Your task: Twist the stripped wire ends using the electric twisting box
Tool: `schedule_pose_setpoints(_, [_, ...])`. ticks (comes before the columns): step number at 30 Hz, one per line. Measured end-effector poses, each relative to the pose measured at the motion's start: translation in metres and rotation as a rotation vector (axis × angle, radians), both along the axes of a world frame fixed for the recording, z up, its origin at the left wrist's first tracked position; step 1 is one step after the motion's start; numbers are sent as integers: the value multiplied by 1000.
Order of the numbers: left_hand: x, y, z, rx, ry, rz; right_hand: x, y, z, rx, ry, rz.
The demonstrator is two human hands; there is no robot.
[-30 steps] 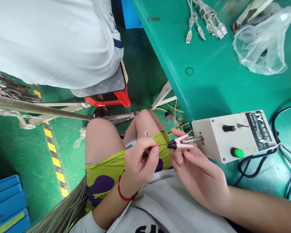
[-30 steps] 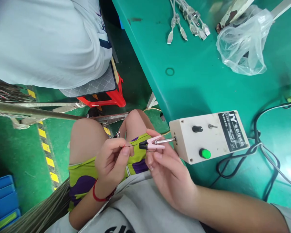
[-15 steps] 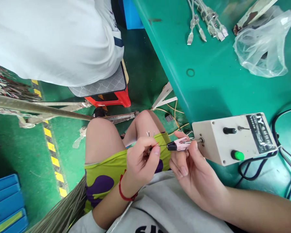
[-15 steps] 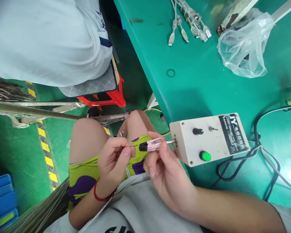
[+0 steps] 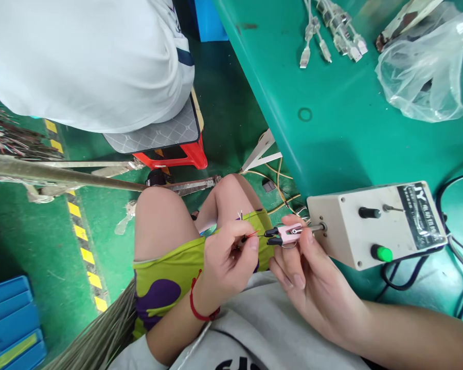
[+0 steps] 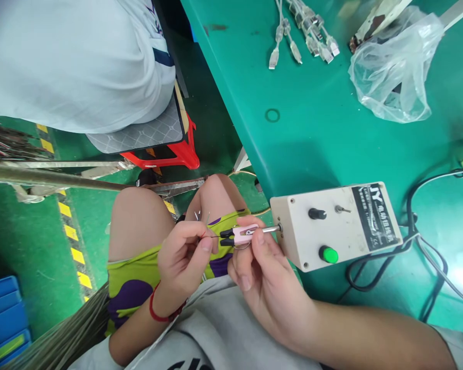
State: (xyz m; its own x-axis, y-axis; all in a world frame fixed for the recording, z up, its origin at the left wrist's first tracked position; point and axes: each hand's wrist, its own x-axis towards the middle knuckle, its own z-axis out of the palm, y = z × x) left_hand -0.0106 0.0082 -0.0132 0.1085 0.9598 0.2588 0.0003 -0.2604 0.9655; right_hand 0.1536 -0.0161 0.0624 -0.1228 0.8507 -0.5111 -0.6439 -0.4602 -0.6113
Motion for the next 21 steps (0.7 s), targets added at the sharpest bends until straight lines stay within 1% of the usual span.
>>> schedule_pose_setpoints(3, [0, 0, -1, 12, -13, -11, 0, 0, 1, -4, 37, -11])
schedule_pose_setpoints(8, [0, 0, -2, 13, 7, -13, -1, 1, 6, -96, 40, -57])
schedule_pose_setpoints(12, [1, -1, -2, 15, 34, -5, 2, 2, 8, -102, 74, -38])
schedule_pose_setpoints(14, [1, -1, -3, 25, 37, -1, 4, 3, 7, -124, 121, 17])
schedule_pose_setpoints(17, [0, -1, -2, 44, 33, 1, 6, 1, 2, -176, 171, 189])
schedule_pose_setpoints(19, [0, 0, -1, 48, 32, 1, 6, -5, 0, -212, 115, 261])
schedule_pose_setpoints(20, [0, 0, 0, 47, 35, 0, 6, -9, 1, -192, 50, 278])
schedule_pose_setpoints(21, [-1, 0, 1, 47, 38, -1, 8, -14, 5, -134, -29, 301])
